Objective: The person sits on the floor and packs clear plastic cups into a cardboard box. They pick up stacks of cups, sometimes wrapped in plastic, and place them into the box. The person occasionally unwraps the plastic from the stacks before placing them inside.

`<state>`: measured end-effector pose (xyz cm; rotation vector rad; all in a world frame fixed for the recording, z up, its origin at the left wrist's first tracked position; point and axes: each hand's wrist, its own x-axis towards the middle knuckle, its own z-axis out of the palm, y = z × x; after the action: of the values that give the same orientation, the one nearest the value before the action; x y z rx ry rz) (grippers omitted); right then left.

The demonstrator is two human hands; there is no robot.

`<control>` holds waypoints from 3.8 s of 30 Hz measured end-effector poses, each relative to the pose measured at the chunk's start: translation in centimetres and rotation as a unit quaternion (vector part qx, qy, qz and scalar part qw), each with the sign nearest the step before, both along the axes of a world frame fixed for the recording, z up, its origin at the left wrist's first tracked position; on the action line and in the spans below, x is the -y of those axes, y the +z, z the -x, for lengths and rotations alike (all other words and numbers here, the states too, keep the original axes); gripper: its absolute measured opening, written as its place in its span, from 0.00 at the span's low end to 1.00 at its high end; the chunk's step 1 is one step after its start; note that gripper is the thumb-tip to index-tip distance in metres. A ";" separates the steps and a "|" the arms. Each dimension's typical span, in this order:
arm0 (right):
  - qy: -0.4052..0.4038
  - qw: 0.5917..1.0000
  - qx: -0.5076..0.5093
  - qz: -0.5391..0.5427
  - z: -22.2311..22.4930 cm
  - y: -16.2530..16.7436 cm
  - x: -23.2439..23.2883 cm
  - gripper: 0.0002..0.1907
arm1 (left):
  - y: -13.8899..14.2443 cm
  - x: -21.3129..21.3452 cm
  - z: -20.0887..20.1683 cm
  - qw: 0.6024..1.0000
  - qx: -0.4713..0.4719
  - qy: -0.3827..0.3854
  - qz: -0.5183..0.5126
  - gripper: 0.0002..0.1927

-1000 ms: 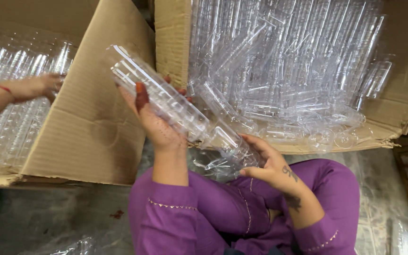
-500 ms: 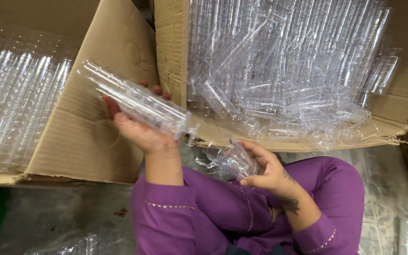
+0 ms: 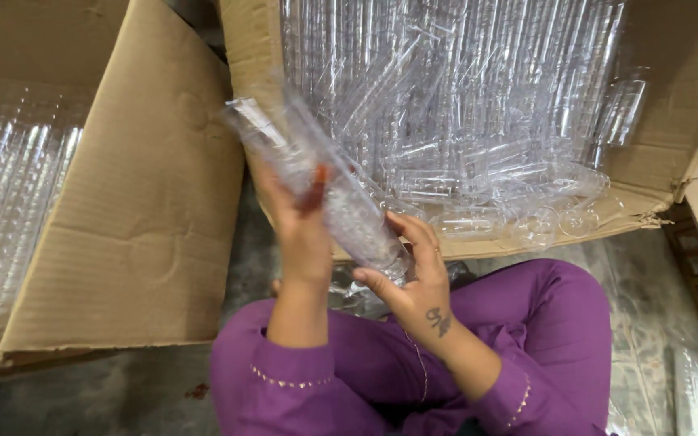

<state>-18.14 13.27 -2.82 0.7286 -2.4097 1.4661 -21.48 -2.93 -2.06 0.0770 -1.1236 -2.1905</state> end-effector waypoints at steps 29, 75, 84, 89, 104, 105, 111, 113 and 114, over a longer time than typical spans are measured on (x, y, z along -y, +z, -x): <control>-0.046 0.933 0.067 0.351 6.6 3.6 -15.7 0.03 | 1.1 -0.8 -0.3 0.933 0.186 -0.308 -0.013 0.47; 0.129 0.951 0.126 0.249 5.2 1.3 -8.6 0.08 | -0.9 -1.9 -0.5 0.902 0.032 -0.429 0.032 0.57; 0.048 0.915 0.000 0.400 5.9 3.2 -10.9 0.04 | 0.2 -0.7 -1.6 0.859 0.058 -0.507 0.036 0.57; 0.009 0.895 -0.046 0.444 7.6 8.4 -17.3 0.14 | 1.0 -1.4 -1.7 0.790 0.084 -0.482 0.371 0.53; 0.088 0.967 0.103 0.215 3.4 7.5 -18.4 0.19 | 1.2 -6.8 -3.3 0.795 0.119 -0.340 0.489 0.49; 0.108 0.963 0.080 0.235 2.9 6.6 -18.0 0.32 | 1.2 -7.6 -4.0 0.806 0.123 -0.319 0.483 0.48; 0.090 0.919 0.302 0.239 -4.3 0.8 -18.1 0.63 | -0.4 -13.9 -10.5 0.878 0.052 -0.188 0.437 0.47; 0.185 0.861 0.459 0.117 -6.4 -0.2 -18.1 0.62 | -2.3 -16.2 -13.5 0.925 0.056 -0.181 0.328 0.46; 0.289 0.901 0.315 0.073 -7.2 -0.3 -18.1 0.65 | -3.3 -16.9 -15.1 0.944 0.057 -0.175 0.273 0.45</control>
<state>-10.98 31.35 -3.11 1.1439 -2.5860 2.4083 -6.41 13.97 -5.35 -0.2610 -1.8931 -2.0989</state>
